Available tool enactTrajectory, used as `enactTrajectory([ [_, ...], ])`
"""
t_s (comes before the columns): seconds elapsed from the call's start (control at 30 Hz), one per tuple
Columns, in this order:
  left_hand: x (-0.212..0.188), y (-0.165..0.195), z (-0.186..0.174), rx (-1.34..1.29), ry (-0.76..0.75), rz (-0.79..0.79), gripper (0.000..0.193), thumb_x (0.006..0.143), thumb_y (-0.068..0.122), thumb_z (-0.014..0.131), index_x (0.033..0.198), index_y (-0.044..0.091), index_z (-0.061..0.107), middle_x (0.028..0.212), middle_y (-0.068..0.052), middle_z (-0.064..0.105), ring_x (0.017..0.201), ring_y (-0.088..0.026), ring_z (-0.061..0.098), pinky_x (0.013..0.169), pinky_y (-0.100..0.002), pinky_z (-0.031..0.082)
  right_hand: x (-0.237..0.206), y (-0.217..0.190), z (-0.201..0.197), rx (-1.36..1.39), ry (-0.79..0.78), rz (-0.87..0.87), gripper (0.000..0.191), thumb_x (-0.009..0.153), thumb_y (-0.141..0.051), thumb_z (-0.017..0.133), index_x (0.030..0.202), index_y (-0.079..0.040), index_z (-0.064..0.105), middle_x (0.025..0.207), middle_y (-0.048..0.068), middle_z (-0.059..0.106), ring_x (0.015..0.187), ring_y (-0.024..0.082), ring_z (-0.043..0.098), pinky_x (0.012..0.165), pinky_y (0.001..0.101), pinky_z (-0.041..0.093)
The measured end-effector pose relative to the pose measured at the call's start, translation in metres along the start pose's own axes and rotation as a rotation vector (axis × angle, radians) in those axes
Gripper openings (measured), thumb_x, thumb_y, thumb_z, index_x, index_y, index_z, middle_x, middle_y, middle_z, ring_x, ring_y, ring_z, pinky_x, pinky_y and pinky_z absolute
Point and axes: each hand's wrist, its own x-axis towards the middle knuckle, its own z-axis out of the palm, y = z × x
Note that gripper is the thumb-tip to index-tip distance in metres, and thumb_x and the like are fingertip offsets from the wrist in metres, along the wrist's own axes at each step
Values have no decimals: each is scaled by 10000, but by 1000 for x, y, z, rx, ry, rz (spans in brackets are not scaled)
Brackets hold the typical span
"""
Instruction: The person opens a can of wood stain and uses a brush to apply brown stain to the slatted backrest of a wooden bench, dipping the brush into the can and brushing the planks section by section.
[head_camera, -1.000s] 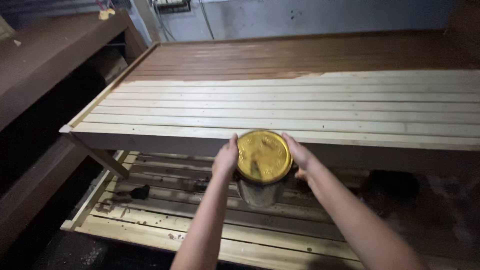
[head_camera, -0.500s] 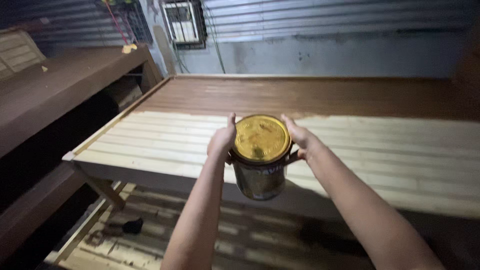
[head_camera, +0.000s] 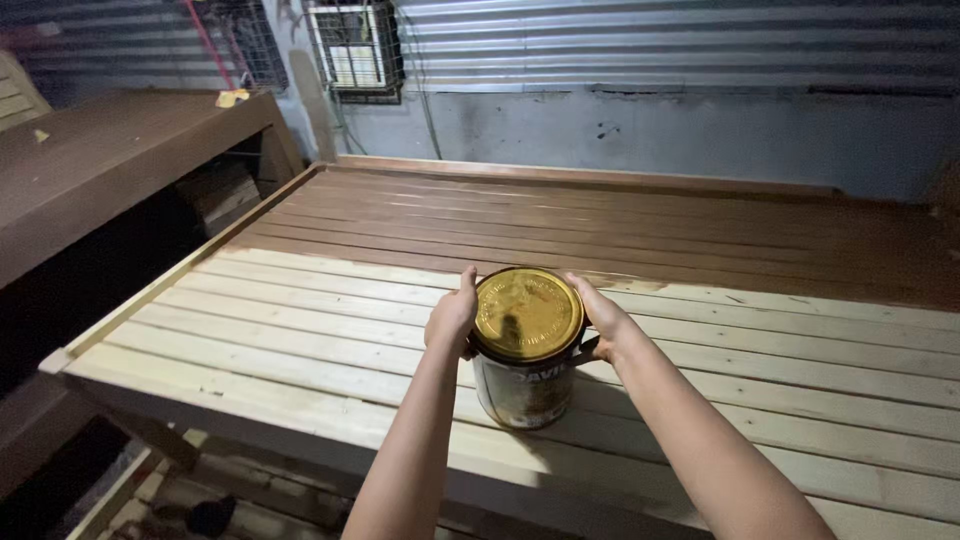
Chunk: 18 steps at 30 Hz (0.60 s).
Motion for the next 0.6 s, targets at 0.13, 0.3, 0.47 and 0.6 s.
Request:
enactTrajectory([
  [0.13, 30, -1, 8, 6, 13, 37, 877, 918, 767, 312, 1237, 72, 741, 1192, -215, 734, 999, -360, 728, 858, -462, 569, 19, 4, -6, 12, 85, -32, 873, 919, -715, 416, 1595, -168, 348, 1638, 243, 301, 1450, 484, 367, 1081, 704, 426],
  [0.3, 33, -4, 6, -96, -88, 159, 779, 942, 678, 360, 1309, 54, 649, 1247, -245, 688, 1040, -387, 688, 871, -495, 568, 16, 10, -8, -206, 136, -88, 842, 933, -694, 354, 1642, -251, 247, 1695, 160, 219, 1506, 467, 280, 1162, 681, 303],
  [0.47, 26, -10, 14, -94, -88, 285, 733, 965, 607, 377, 1336, 25, 625, 1207, -286, 752, 1040, -376, 742, 925, -433, 550, 5, 20, 0, -183, 262, -85, 818, 931, -691, 324, 1626, -265, 265, 1677, 105, 324, 1545, 353, 303, 1162, 693, 309],
  [0.6, 28, -10, 15, -344, -102, 276, 728, 974, 592, 430, 1331, -5, 643, 1333, -232, 661, 1207, -329, 609, 1018, -439, 470, 3, 25, 1, -143, 315, -165, 826, 977, -694, 359, 1612, -166, 318, 1661, 161, 341, 1544, 359, 296, 1186, 632, 296],
])
